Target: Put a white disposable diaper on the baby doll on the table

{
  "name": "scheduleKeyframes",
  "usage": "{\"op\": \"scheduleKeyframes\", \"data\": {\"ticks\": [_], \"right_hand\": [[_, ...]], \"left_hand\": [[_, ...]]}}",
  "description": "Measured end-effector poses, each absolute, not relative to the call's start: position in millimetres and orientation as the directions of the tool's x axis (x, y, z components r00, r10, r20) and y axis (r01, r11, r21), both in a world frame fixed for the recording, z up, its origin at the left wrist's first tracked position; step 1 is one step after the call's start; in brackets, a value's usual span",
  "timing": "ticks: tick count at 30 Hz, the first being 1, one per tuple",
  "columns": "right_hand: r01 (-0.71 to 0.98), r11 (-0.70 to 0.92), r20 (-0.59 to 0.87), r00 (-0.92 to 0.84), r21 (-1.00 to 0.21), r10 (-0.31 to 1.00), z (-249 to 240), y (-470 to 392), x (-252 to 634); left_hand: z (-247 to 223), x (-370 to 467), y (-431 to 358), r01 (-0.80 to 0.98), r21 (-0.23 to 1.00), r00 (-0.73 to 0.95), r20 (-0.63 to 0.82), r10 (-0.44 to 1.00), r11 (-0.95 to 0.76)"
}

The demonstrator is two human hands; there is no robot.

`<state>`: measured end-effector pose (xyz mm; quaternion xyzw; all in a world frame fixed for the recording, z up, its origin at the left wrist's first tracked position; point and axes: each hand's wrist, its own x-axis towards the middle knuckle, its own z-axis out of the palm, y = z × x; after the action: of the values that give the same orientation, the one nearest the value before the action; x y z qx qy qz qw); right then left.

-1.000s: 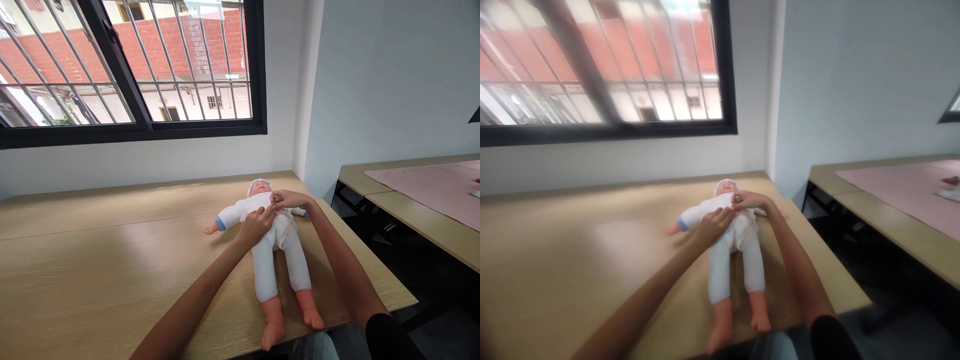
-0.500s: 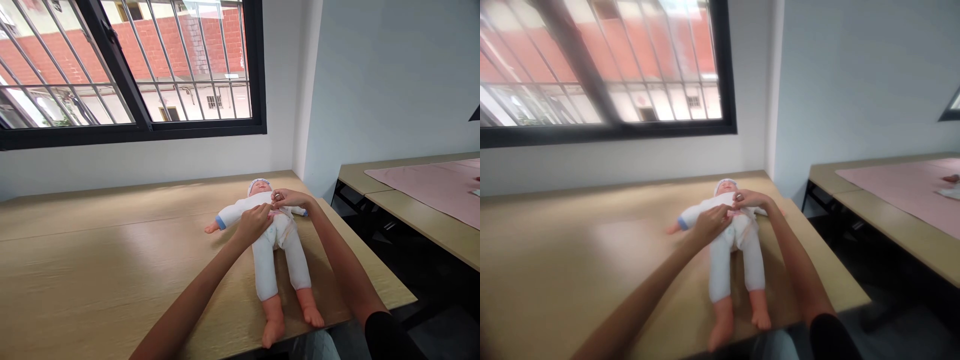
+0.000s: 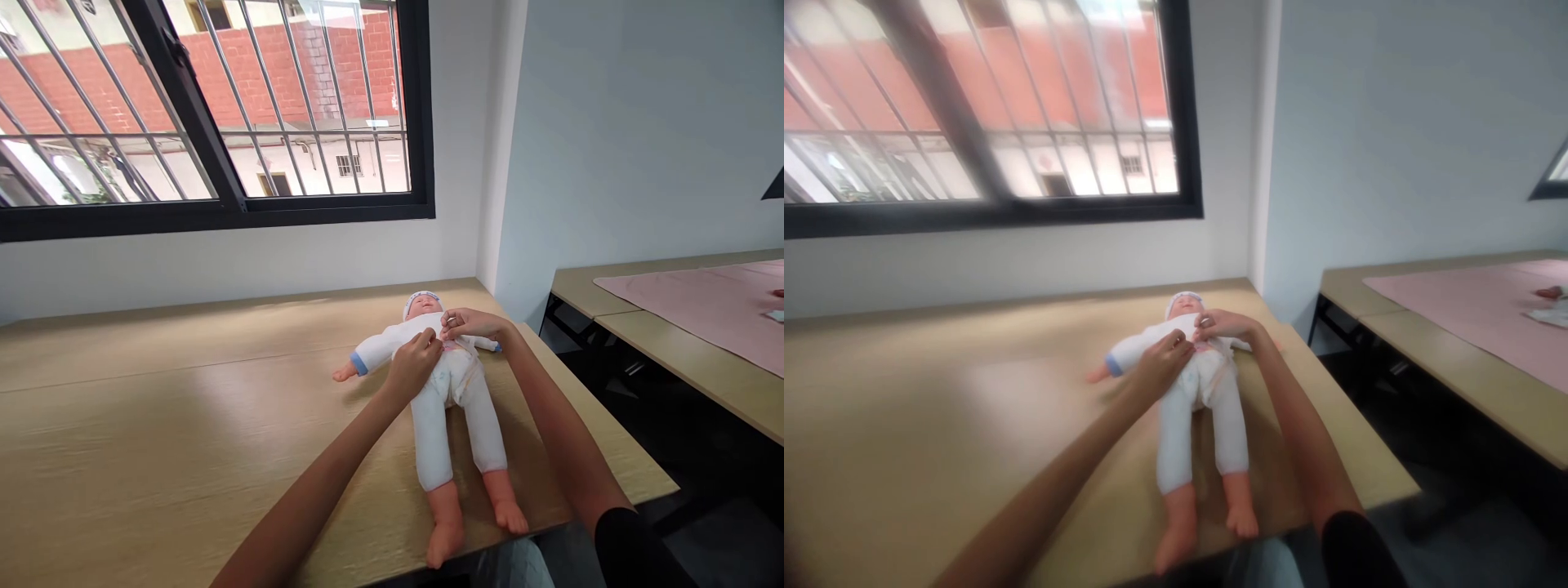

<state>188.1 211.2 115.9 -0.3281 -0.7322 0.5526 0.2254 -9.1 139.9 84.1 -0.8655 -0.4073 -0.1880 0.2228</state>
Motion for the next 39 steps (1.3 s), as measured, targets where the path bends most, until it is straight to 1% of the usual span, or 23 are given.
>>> {"op": "scheduleKeyframes", "data": {"ticks": [2,4,6,11,15,20,25,28,31,36,37,38,39], "right_hand": [[0.225,0.171,-0.030,-0.682,-0.959,0.731,115,212,189],[0.216,0.176,-0.020,-0.684,-0.960,0.729,113,214,189],[0.211,0.184,-0.010,-0.683,-0.960,0.731,111,216,189],[0.239,0.213,0.004,-0.655,-0.947,0.756,108,221,187],[0.248,0.199,-0.002,-0.631,-0.948,0.776,107,221,185],[0.283,0.229,0.005,-0.619,-0.931,0.786,110,218,184],[0.336,0.324,-0.007,-0.704,-0.885,0.710,118,212,185],[0.401,0.345,-0.037,-0.696,-0.849,0.717,123,207,185],[0.384,0.332,-0.031,-0.692,-0.862,0.721,123,206,180],[0.271,0.367,0.118,-0.640,-0.890,0.759,110,210,168],[0.268,0.369,0.128,-0.630,-0.890,0.766,107,211,167],[0.270,0.365,0.131,-0.617,-0.891,0.776,105,211,168],[0.275,0.358,0.138,-0.588,-0.892,0.797,103,211,170]], "left_hand": [[80,-10,141,0.765,-0.294,0.635,0.496,0.592,-0.573],[78,-11,142,0.757,-0.314,0.645,0.499,0.579,-0.573],[78,-11,142,0.756,-0.296,0.644,0.500,0.579,-0.584],[83,-8,136,0.778,-0.209,0.607,0.493,0.623,-0.593],[85,-4,132,0.789,-0.190,0.585,0.522,0.621,-0.584],[80,-5,133,0.765,-0.252,0.611,0.577,0.542,-0.593],[77,-5,135,0.745,-0.351,0.639,0.619,0.457,-0.567],[79,-6,135,0.729,-0.390,0.659,0.623,0.422,-0.563],[81,-6,134,0.719,-0.409,0.678,0.588,0.441,-0.562],[86,-1,126,0.712,-0.408,0.701,0.470,0.537,-0.572],[89,0,124,0.718,-0.386,0.695,0.453,0.558,-0.580],[93,1,123,0.729,-0.339,0.681,0.447,0.580,-0.595],[98,-1,123,0.748,-0.258,0.652,0.456,0.605,-0.612]]}}
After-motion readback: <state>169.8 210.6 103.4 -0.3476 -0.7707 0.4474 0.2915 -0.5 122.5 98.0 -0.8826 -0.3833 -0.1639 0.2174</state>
